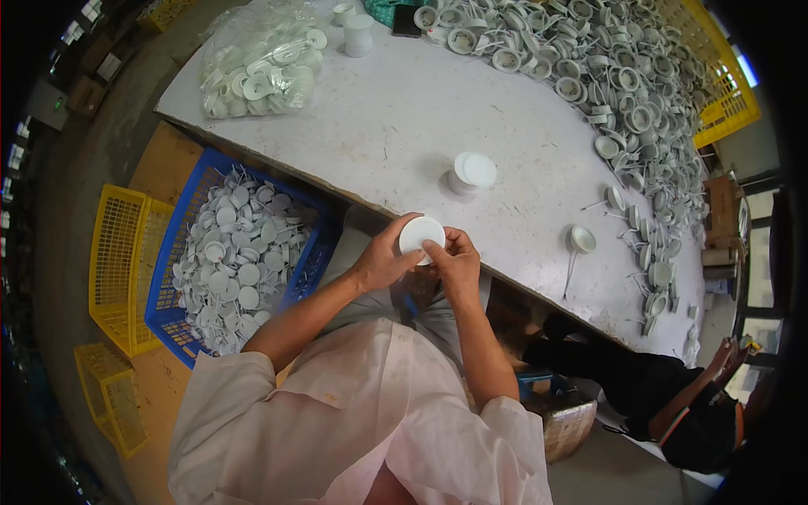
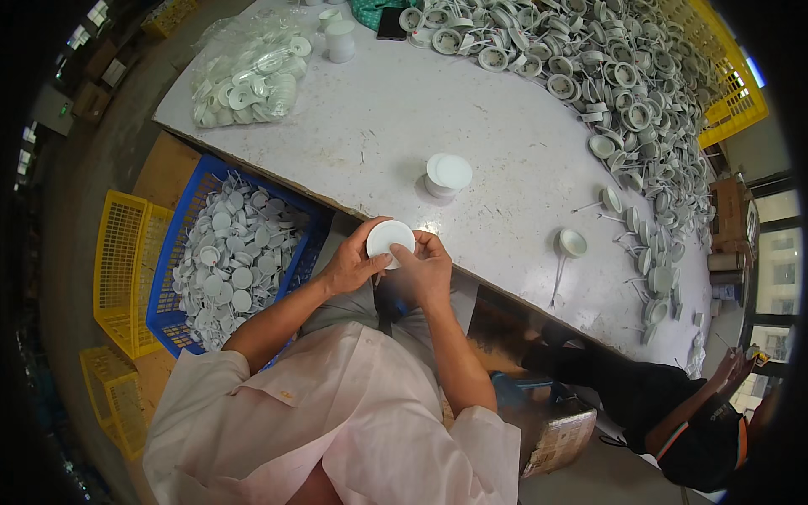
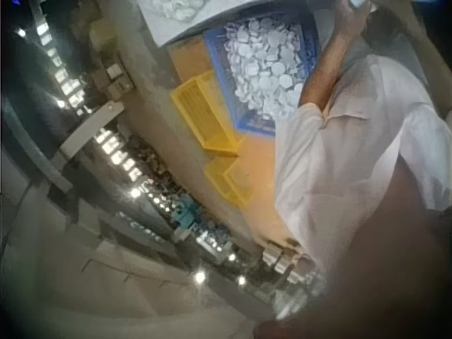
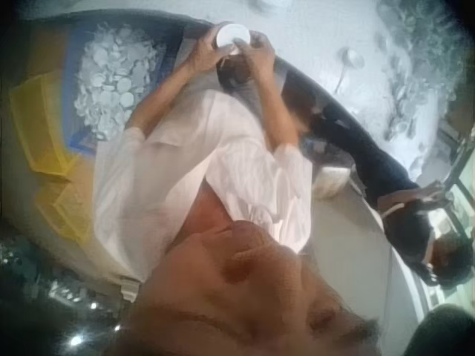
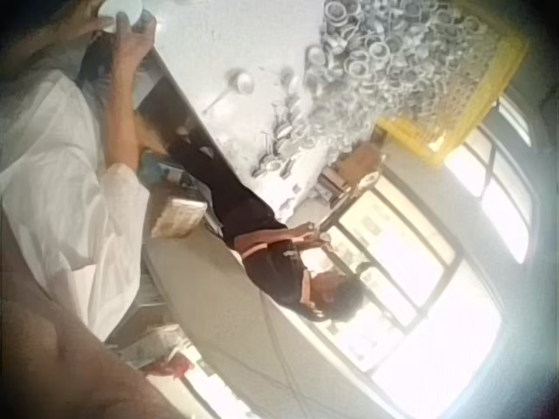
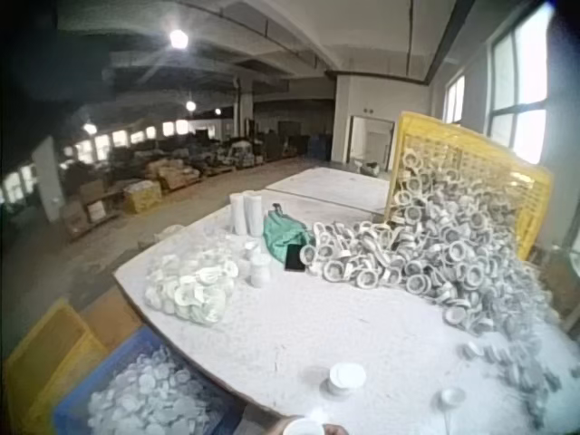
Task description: The person repositions a standing fan, sits at a workbench, and assembles LED lights by fitting circular covers onto light housings by hand.
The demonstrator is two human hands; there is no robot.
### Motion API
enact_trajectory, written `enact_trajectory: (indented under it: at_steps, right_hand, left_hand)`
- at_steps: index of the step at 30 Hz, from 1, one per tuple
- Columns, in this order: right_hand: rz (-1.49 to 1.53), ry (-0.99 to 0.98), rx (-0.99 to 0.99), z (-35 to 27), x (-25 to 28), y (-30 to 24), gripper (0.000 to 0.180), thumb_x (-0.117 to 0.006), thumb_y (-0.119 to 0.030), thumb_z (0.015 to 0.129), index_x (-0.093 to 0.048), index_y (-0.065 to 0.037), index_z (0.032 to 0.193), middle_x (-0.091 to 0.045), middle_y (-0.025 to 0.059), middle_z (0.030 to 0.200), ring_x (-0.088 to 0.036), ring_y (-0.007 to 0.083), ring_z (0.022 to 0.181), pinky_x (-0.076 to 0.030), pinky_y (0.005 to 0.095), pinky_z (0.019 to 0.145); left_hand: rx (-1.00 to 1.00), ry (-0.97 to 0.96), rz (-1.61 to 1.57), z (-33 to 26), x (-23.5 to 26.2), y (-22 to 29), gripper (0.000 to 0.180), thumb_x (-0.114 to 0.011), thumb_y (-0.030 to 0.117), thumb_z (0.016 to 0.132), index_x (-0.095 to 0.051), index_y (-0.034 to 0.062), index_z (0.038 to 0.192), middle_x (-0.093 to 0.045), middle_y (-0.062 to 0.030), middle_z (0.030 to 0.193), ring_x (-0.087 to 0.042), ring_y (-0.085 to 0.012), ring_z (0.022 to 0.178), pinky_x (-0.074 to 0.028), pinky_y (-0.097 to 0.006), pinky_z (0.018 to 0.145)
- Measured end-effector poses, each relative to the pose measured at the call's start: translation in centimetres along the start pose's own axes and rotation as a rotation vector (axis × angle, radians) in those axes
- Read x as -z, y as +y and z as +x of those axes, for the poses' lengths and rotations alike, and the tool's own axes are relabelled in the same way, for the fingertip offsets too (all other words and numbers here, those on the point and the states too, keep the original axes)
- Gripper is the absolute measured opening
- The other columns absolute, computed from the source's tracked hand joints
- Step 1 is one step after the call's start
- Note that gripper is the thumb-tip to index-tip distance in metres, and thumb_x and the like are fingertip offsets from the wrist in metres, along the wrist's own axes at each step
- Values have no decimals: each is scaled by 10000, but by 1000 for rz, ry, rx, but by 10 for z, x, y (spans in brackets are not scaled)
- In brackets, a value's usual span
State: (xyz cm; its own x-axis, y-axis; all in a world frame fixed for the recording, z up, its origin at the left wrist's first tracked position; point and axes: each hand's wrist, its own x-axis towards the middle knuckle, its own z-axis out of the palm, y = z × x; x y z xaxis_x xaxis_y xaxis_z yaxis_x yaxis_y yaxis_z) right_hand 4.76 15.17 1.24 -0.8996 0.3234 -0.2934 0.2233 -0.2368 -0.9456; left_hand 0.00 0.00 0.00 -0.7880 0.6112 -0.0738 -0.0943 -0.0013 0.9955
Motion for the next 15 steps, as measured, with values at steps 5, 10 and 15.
enact_trajectory:
  at_steps: [5,10,15]
  right_hand:
    - [16,9,-18,0,1,0,282,-717,-89,779,-555,-30,1002,-593,6,798,-552,54,599,-464,164,477]
    - [91,8,-115,-3,-3,-6,222,-706,-59,772,-507,-51,870,-605,47,809,-574,75,627,-484,186,484]
    - [20,-45,-157,1,3,5,261,-696,-61,773,-437,-80,755,-613,84,789,-580,93,583,-492,201,471]
  left_hand:
    - [-4,24,-16,0,-5,3,568,-578,147,885,-300,17,1364,-541,-107,1131,-580,-139,925,-537,-244,669]
    - [23,34,29,-2,-6,6,529,-549,120,892,-315,39,1360,-549,-106,1116,-574,-137,937,-540,-249,677]
    - [20,42,69,-4,-4,-2,496,-522,106,895,-335,55,1352,-550,-109,1123,-567,-151,962,-524,-273,754]
